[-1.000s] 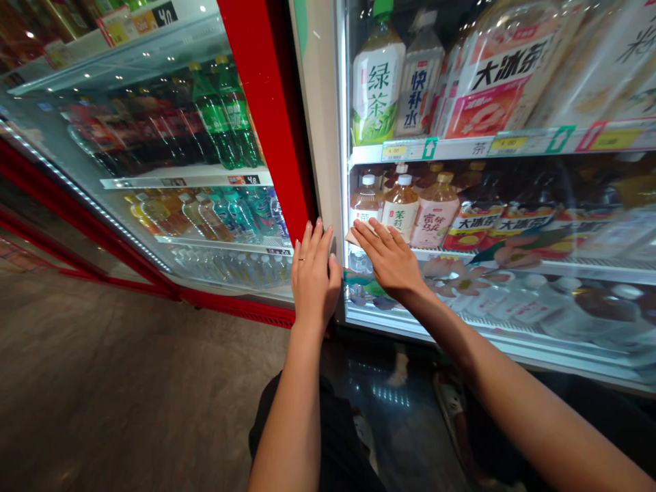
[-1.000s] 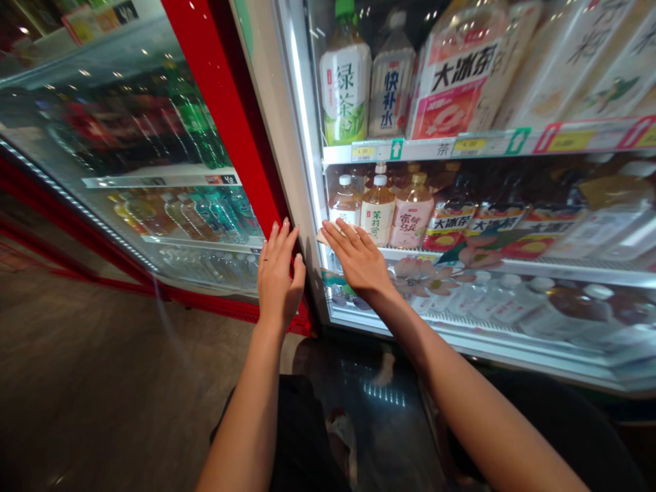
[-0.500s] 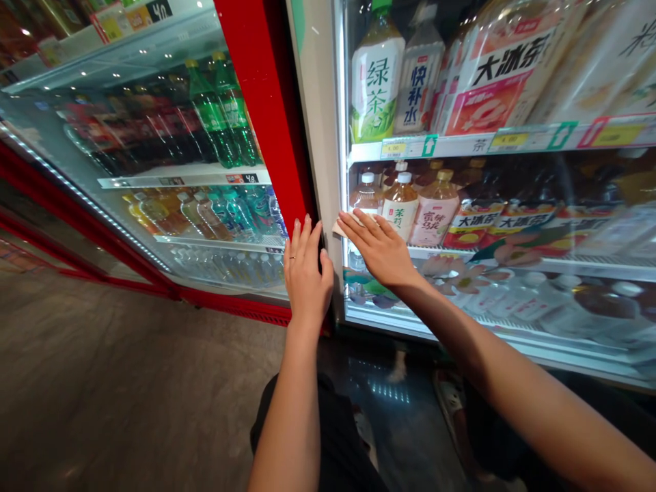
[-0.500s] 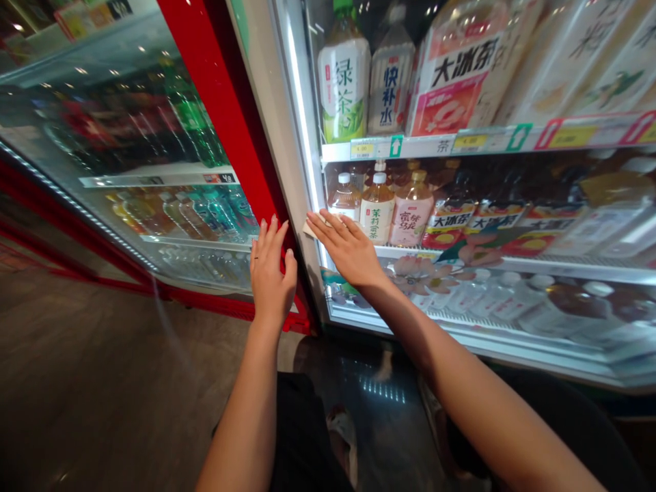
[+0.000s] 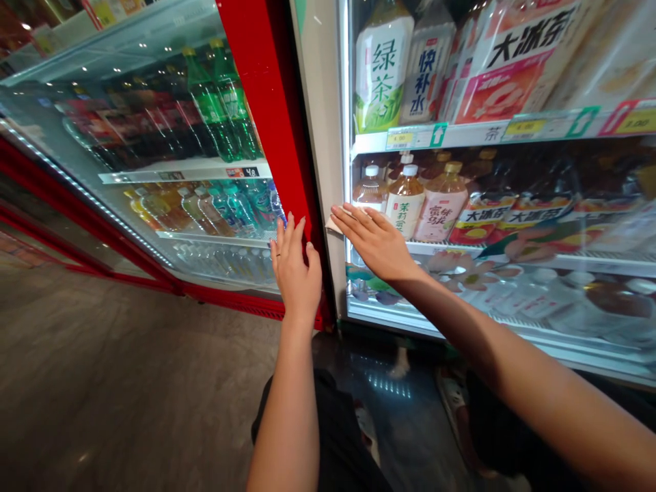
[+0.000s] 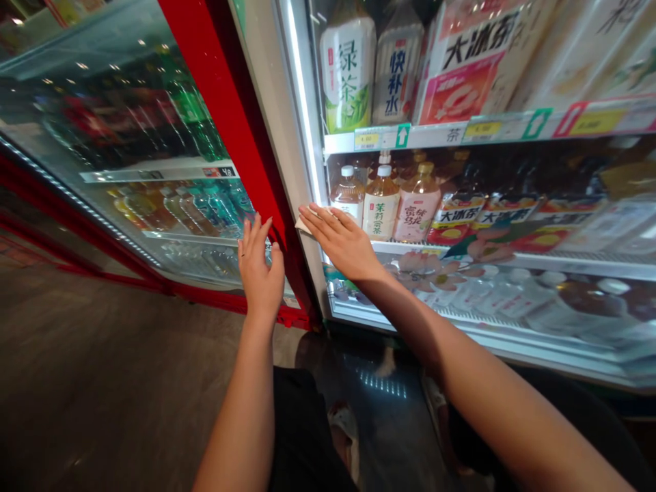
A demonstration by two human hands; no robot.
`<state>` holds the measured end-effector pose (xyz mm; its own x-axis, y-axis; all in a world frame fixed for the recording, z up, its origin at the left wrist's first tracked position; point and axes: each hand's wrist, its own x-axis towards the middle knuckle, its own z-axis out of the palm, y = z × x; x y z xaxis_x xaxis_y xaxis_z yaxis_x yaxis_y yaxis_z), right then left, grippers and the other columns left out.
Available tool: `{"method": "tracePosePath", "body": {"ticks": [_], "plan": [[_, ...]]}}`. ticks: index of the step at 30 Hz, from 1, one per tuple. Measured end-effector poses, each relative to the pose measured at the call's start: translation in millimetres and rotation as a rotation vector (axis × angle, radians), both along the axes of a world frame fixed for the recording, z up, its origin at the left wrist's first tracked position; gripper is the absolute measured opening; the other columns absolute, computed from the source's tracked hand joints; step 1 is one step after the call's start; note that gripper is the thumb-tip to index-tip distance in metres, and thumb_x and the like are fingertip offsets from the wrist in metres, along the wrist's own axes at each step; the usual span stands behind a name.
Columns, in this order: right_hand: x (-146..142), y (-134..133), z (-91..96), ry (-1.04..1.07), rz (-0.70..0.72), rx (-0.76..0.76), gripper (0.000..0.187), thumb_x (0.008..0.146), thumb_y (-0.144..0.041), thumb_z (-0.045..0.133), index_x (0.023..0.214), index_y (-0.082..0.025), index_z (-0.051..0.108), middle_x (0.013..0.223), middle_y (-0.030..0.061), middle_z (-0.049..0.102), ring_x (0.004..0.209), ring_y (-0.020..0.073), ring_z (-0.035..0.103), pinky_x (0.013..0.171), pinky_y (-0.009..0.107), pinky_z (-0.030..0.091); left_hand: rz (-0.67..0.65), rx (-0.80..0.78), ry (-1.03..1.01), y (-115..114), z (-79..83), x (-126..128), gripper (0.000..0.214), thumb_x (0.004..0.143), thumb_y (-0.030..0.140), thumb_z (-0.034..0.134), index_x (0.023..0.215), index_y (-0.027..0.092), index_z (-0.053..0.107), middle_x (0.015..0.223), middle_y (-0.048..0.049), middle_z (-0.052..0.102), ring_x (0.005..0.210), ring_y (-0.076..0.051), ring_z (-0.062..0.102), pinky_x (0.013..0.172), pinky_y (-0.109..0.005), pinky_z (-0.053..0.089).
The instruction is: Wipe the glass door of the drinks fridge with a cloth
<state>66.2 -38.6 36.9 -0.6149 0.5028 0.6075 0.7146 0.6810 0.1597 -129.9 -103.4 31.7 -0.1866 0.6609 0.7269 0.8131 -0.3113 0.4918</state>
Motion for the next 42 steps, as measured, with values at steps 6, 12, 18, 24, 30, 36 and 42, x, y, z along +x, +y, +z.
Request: {"method": "tracePosePath", "body": {"ticks": [6, 12, 18, 24, 30, 36, 42], "plan": [[-13.6, 3.3, -14.7, -0.061, 0.072, -0.079, 0.078, 0.110, -0.008, 0.033, 0.178, -0.029, 0.002, 0.181, -0.0010, 0.033, 0.169, 0.0160, 0.031, 0.141, 0.044, 0.029, -0.009, -0.029, -0.018, 2.1, -1.5, 4.7, 0.055, 0.105, 0.018, 0.046, 0.158, 0.030, 0.058, 0.175, -0.0044, 0.049, 0.170, -0.025, 0.028, 0.141, -0.059, 0.018], [4.4, -1.4, -21.4, 0.015, 0.051, -0.042, 0.086, 0.108, -0.008, 0.038, 0.178, -0.034, -0.005, 0.182, -0.0055, 0.031, 0.169, 0.0143, 0.030, 0.141, 0.040, 0.029, 0.013, -0.011, 0.055, 0.1, -3.3, 6.1, 0.054, 0.106, 0.017, 0.046, 0.157, 0.032, 0.058, 0.172, -0.0024, 0.052, 0.169, -0.024, 0.033, 0.140, -0.058, 0.025], [-0.8, 10.6, -23.4, -0.008, 0.087, 0.093, 0.081, 0.110, -0.007, 0.034, 0.178, -0.023, -0.007, 0.181, 0.0022, 0.035, 0.169, 0.0174, 0.032, 0.140, 0.043, 0.033, -0.001, -0.022, 0.022, 0.3, -2.2, 8.7, 0.055, 0.104, 0.015, 0.048, 0.155, 0.030, 0.060, 0.171, -0.0031, 0.054, 0.169, -0.024, 0.034, 0.140, -0.057, 0.022], [12.5, 8.7, -41.2, 0.008, 0.137, 0.121, 0.089, 0.109, -0.006, 0.040, 0.176, -0.028, -0.013, 0.178, 0.0005, 0.042, 0.164, 0.0166, 0.041, 0.137, 0.041, 0.038, -0.011, -0.040, -0.003, -0.8, -1.5, 9.4, 0.053, 0.103, 0.016, 0.049, 0.153, 0.028, 0.062, 0.172, -0.0044, 0.053, 0.169, -0.025, 0.033, 0.140, -0.057, 0.022], [-1.0, 4.9, -28.2, 0.052, 0.054, 0.120, 0.086, 0.111, -0.008, 0.036, 0.174, -0.028, -0.020, 0.180, 0.0017, 0.037, 0.167, 0.0177, 0.035, 0.139, 0.043, 0.035, -0.015, -0.045, -0.001, -0.7, -4.2, 4.3, 0.054, 0.103, 0.016, 0.048, 0.153, 0.029, 0.062, 0.172, -0.0042, 0.053, 0.169, -0.025, 0.032, 0.141, -0.057, 0.020], [6.9, 4.3, -34.6, 0.005, 0.093, 0.075, 0.092, 0.109, -0.007, 0.037, 0.172, -0.031, -0.025, 0.180, -0.0014, 0.037, 0.167, 0.0159, 0.035, 0.139, 0.042, 0.035, -0.007, -0.049, 0.006, 0.5, -8.1, 2.2, 0.053, 0.103, 0.018, 0.048, 0.153, 0.028, 0.063, 0.171, -0.0046, 0.054, 0.168, -0.025, 0.035, 0.140, -0.057, 0.023], [14.1, -2.0, -33.0, 0.059, 0.037, 0.075, 0.093, 0.108, -0.005, 0.040, 0.174, -0.032, -0.018, 0.181, -0.0005, 0.034, 0.167, 0.0193, 0.036, 0.141, 0.045, 0.032, 0.000, -0.044, 0.010, -1.6, -7.9, -1.3, 0.056, 0.103, 0.017, 0.047, 0.156, 0.028, 0.060, 0.172, -0.0040, 0.052, 0.169, -0.025, 0.034, 0.140, -0.056, 0.023]]}}
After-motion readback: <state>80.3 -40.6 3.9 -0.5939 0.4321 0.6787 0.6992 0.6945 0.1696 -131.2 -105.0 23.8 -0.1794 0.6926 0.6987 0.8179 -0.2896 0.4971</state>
